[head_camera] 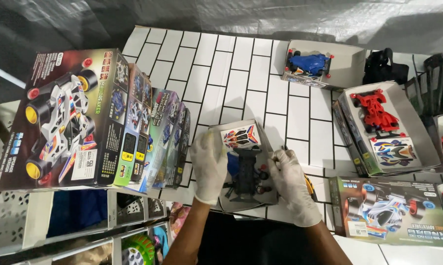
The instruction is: Assembling and disassembling small motorized toy cars, using tools to secure parts and organizing them into boxes.
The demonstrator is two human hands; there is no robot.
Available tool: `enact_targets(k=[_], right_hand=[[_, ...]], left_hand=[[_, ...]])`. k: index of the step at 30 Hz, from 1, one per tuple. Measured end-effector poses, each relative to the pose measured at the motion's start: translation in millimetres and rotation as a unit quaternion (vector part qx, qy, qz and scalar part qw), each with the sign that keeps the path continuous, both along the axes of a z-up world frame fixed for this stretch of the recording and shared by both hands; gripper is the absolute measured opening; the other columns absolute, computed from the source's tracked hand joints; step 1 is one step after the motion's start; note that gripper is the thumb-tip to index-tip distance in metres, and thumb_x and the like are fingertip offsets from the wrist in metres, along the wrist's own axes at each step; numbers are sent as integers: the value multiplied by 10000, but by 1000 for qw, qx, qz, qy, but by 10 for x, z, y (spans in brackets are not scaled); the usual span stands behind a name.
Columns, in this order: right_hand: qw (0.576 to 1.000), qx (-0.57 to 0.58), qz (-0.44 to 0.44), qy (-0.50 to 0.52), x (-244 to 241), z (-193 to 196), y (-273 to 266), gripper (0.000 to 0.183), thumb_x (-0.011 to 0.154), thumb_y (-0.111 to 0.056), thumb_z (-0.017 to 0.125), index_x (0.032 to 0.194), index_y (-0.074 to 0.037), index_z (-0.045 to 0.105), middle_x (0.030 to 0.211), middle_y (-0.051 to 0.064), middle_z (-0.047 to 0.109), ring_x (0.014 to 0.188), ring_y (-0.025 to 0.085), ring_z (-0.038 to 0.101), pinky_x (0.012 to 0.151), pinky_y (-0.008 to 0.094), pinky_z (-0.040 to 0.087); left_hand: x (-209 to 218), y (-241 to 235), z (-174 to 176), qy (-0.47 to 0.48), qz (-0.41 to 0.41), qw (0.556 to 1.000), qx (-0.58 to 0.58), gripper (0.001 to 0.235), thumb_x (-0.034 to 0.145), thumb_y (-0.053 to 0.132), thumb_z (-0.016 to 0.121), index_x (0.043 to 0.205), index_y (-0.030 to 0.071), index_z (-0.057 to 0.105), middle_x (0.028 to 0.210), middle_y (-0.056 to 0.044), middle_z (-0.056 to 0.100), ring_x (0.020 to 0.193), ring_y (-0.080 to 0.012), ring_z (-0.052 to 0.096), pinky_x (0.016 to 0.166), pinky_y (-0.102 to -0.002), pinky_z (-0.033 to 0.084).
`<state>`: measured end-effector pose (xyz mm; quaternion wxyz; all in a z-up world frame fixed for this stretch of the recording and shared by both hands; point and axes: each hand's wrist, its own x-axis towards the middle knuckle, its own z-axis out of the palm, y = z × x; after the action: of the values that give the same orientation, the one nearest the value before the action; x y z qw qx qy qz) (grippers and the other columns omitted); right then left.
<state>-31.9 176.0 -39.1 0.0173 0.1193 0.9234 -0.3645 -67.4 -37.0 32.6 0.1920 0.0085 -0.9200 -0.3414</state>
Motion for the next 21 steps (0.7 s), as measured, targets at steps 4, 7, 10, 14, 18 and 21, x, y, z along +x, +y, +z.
enact_targets(k=[4, 7, 10, 14, 18, 21], right_hand=[[1000, 3, 1, -2, -35, -24, -3, 126, 950, -303, 657, 1014, -241, 568, 1110, 87, 624, 1082, 377, 688, 882, 504, 600], [1000, 6, -2, -1, -73, 262, -30, 120, 950, -307, 650, 1010, -240, 571, 1114, 86, 628, 1080, 381, 688, 877, 509, 601], [1000, 3, -9, -14, -44, 537, -92, 113, 949, -314, 640, 1004, -239, 577, 1121, 85, 632, 1076, 388, 689, 871, 516, 604], [1000, 1, -4, -28, -30, 546, -120, 113, 942, -309, 640, 1000, -224, 591, 1108, 97, 638, 1067, 398, 693, 856, 522, 604], [1000, -6, 13, -6, -66, 558, -98, 107, 960, -290, 630, 1015, -205, 594, 1051, 143, 645, 1057, 440, 687, 843, 550, 595], [998, -57, -10, -2, -132, 25, -5, 119, 981, -388, 600, 1038, -285, 582, 1068, 69, 661, 1076, 349, 703, 864, 498, 588]], left_hand=[[-534, -94, -278, 30, -42, 988, -148, 362, 866, 179, 757, 1205, 99, 660, 1128, -121, 602, 1090, -330, 620, 895, -450, 516], [-833, -151, -594, 45, -75, 964, -250, 190, 794, 233, 756, 937, 144, 668, 928, -48, 626, 930, -294, 646, 732, -416, 524], [-963, -230, -794, 102, -98, 951, -276, 81, 794, 189, 733, 841, 151, 679, 794, -59, 616, 822, -288, 651, 659, -396, 532], [-706, -113, -159, 66, -134, 954, -261, 145, 784, 231, 740, 889, 138, 701, 743, -83, 645, 750, -310, 673, 633, -423, 557], [-870, -159, -245, -20, -160, 970, -179, 724, 607, 151, 921, 1249, 70, 594, 940, -175, 694, 894, -421, 699, 774, -523, 573], [-794, -186, 119, -76, -120, 987, -79, 92, 1021, 255, 550, 1075, 184, 569, 909, -112, 669, 893, -401, 702, 802, -507, 548]])
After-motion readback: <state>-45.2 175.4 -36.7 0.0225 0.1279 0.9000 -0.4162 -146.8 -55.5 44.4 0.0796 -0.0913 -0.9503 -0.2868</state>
